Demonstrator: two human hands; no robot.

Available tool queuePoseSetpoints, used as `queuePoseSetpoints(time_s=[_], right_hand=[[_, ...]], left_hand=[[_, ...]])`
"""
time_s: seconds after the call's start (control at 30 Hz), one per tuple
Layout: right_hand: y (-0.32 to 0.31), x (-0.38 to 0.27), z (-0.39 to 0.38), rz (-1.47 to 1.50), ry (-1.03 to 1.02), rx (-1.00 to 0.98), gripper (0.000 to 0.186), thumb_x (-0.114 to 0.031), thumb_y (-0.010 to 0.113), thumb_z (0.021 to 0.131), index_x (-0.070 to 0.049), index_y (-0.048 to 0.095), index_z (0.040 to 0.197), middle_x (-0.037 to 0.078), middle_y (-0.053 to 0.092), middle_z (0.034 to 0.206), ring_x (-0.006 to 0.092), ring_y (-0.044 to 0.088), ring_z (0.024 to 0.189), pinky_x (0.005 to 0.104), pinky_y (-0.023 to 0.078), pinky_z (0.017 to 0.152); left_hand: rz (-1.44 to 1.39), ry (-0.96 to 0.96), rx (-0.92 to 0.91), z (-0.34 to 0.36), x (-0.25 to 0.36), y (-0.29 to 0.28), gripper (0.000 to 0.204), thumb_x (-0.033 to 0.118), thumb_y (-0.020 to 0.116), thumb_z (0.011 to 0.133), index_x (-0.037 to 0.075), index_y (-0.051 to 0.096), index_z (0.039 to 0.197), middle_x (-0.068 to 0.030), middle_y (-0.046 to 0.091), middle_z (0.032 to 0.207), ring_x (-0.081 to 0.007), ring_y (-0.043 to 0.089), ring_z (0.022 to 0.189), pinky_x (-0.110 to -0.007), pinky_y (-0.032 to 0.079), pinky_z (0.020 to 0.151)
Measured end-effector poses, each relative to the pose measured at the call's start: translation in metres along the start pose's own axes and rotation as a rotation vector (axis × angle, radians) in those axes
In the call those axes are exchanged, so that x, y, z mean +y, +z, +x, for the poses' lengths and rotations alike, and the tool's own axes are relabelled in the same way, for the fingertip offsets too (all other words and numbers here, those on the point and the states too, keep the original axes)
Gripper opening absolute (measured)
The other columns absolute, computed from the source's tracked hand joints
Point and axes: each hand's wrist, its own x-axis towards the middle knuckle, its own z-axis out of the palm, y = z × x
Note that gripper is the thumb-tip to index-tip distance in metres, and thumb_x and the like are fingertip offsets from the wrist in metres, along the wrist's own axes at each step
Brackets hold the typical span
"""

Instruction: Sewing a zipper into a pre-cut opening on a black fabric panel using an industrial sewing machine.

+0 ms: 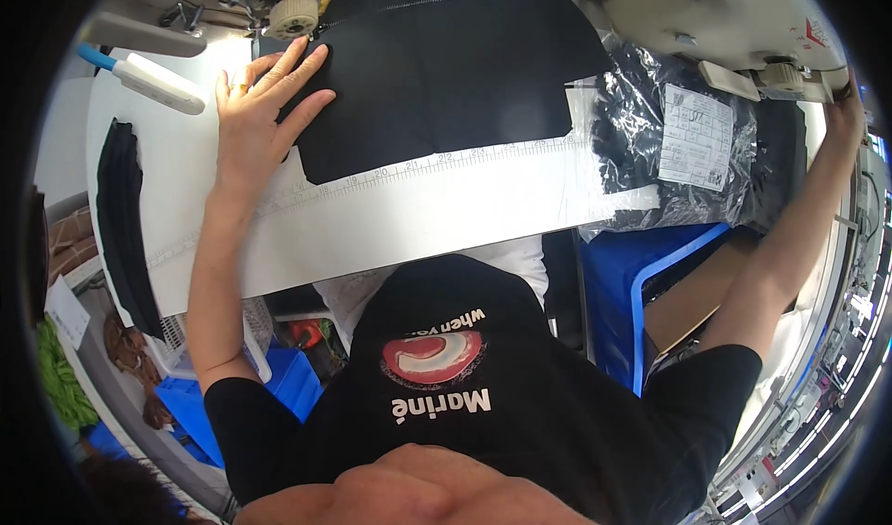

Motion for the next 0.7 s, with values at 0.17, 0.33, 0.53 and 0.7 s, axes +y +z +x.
queuePoseSetpoints(time_s=[0.17, 0.33, 0.53, 0.7], right_hand=[[0.090, 0.078, -0.134, 0.423, -0.278, 0.109, 0.038, -0.026, 0.046, 0.099, 0.002, 0.054, 0.122, 0.018, 0.055, 0.128, 0.0357, 0.051, 0.120, 0.0539, 0.037, 0.105], [0.056, 0.038, -0.143, 0.240, -0.237, 0.250, 0.034, -0.023, 0.053, 0.096, 0.002, 0.057, 0.119, 0.017, 0.056, 0.128, 0.0311, 0.054, 0.117, 0.0439, 0.044, 0.099], [0.189, 0.018, -0.321, -0.200, -0.859, -0.150, 0.030, -0.012, 0.061, 0.090, 0.004, 0.060, 0.116, 0.016, 0.064, 0.112, 0.0236, 0.064, 0.097, 0.0326, 0.053, 0.082], [0.326, 0.082, -0.382, -0.807, -1.016, -0.961, 0.040, -0.026, 0.066, 0.087, -0.005, 0.059, 0.119, 0.013, 0.057, 0.127, 0.0337, 0.052, 0.120, 0.0421, 0.043, 0.101]], left_hand=[[0.015, 0.026, 0.029, 0.004, -0.002, -0.007, 0.041, 0.038, 0.074, 0.076, 0.017, 0.070, 0.112, -0.0053, 0.065, 0.121, -0.0195, 0.061, 0.098, -0.033, 0.049, 0.077], [-0.015, 0.026, 0.056, 0.004, 0.003, -0.001, 0.042, 0.036, 0.075, 0.076, 0.016, 0.070, 0.112, -0.0044, 0.065, 0.119, -0.0196, 0.061, 0.098, -0.033, 0.052, 0.075], [-0.052, -0.036, 0.019, 0.001, 0.006, -0.004, 0.040, 0.036, 0.074, 0.077, 0.017, 0.069, 0.112, -0.0046, 0.064, 0.121, -0.0208, 0.061, 0.101, -0.033, 0.053, 0.074], [-0.003, -0.035, 0.001, -0.003, 0.008, -0.005, 0.039, 0.038, 0.071, 0.081, 0.022, 0.067, 0.116, -0.0042, 0.062, 0.126, -0.0226, 0.061, 0.107, -0.034, 0.051, 0.074]])
